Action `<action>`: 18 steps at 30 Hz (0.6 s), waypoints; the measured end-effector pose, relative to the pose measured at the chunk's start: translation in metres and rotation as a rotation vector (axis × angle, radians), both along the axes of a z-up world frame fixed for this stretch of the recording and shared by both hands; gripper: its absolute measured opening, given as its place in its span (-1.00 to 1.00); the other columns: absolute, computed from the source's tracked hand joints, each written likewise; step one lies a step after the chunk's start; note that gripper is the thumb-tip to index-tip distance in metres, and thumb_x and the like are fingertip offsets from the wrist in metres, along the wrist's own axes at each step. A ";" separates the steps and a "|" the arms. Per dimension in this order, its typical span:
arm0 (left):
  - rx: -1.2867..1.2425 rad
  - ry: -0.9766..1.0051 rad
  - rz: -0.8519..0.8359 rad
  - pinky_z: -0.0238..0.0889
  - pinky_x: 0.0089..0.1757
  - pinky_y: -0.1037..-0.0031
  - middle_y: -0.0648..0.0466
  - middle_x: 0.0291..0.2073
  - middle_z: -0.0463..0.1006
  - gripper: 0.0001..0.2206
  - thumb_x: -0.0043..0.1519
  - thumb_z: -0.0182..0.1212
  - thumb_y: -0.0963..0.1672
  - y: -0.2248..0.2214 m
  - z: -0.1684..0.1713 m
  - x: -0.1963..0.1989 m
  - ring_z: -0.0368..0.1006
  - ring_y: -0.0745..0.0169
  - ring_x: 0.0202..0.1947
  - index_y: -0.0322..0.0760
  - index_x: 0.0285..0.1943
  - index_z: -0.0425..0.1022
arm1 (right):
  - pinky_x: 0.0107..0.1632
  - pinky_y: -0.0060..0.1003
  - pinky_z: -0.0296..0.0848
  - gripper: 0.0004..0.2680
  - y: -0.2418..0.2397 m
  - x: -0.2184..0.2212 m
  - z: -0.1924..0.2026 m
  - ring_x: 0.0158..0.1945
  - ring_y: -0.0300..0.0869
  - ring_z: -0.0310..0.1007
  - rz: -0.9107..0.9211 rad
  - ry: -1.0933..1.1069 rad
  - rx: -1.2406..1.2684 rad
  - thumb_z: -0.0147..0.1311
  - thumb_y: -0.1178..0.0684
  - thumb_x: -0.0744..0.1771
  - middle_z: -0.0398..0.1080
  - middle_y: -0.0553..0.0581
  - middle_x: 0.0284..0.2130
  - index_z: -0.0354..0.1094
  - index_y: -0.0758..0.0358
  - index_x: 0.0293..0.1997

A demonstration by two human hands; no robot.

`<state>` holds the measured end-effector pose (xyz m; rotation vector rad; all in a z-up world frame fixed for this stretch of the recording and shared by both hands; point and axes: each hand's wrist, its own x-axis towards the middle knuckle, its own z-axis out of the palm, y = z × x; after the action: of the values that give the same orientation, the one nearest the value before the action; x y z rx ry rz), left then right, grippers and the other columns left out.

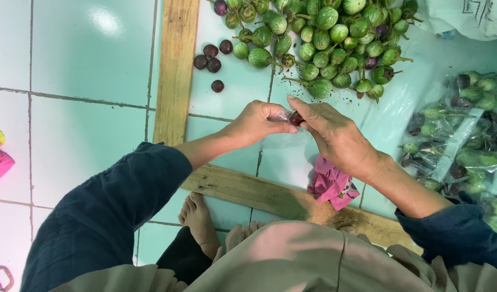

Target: Cleaning small green vegetables and red fruits with a cloth and placing them into plastic bags

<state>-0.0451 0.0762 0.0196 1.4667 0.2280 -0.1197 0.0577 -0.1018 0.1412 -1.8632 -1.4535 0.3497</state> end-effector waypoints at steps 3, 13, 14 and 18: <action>-0.015 -0.035 -0.019 0.28 -0.30 0.64 0.10 -0.49 0.67 -0.81 0.15 0.52 -0.05 -0.007 -0.006 0.000 0.37 0.58 -0.42 -0.20 -0.25 0.68 | -0.06 0.09 0.55 -0.66 -0.004 -0.002 0.000 -0.10 0.28 0.54 -0.021 -0.009 -0.016 0.01 0.31 0.40 0.50 0.42 -0.18 0.27 0.33 0.39; -0.158 -0.049 -0.081 0.40 -0.01 0.51 0.09 -0.25 0.67 -0.79 0.16 0.50 -0.17 -0.028 0.001 -0.007 0.48 0.50 -0.15 -0.29 -0.06 0.64 | -0.07 -0.11 0.60 -0.66 -0.029 -0.015 -0.028 -0.09 0.10 0.58 -0.115 -0.024 0.021 0.08 0.24 0.38 0.55 0.24 -0.22 0.35 0.14 0.36; -0.164 -0.037 -0.093 0.41 0.02 0.44 0.03 -0.19 0.68 -0.78 0.18 0.48 -0.18 -0.029 -0.001 -0.008 0.52 0.39 -0.10 -0.30 -0.03 0.63 | -0.08 -0.08 0.59 -0.66 -0.029 -0.015 -0.024 -0.08 0.13 0.57 -0.093 0.000 0.018 0.02 0.29 0.38 0.55 0.27 -0.22 0.36 0.17 0.34; -0.137 0.008 -0.137 0.43 0.05 0.32 -0.06 -0.09 0.67 -0.77 0.22 0.44 -0.16 -0.036 -0.022 -0.010 0.55 0.20 -0.03 -0.29 0.02 0.59 | -0.08 -0.10 0.60 -0.64 -0.039 -0.017 -0.031 -0.07 0.11 0.57 -0.101 0.043 0.000 -0.08 0.38 0.38 0.54 0.28 -0.20 0.36 0.20 0.32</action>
<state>-0.0553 0.0397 -0.0022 1.3447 0.1234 -0.2471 0.0405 -0.1404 0.1103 -1.9092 -1.3258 0.3385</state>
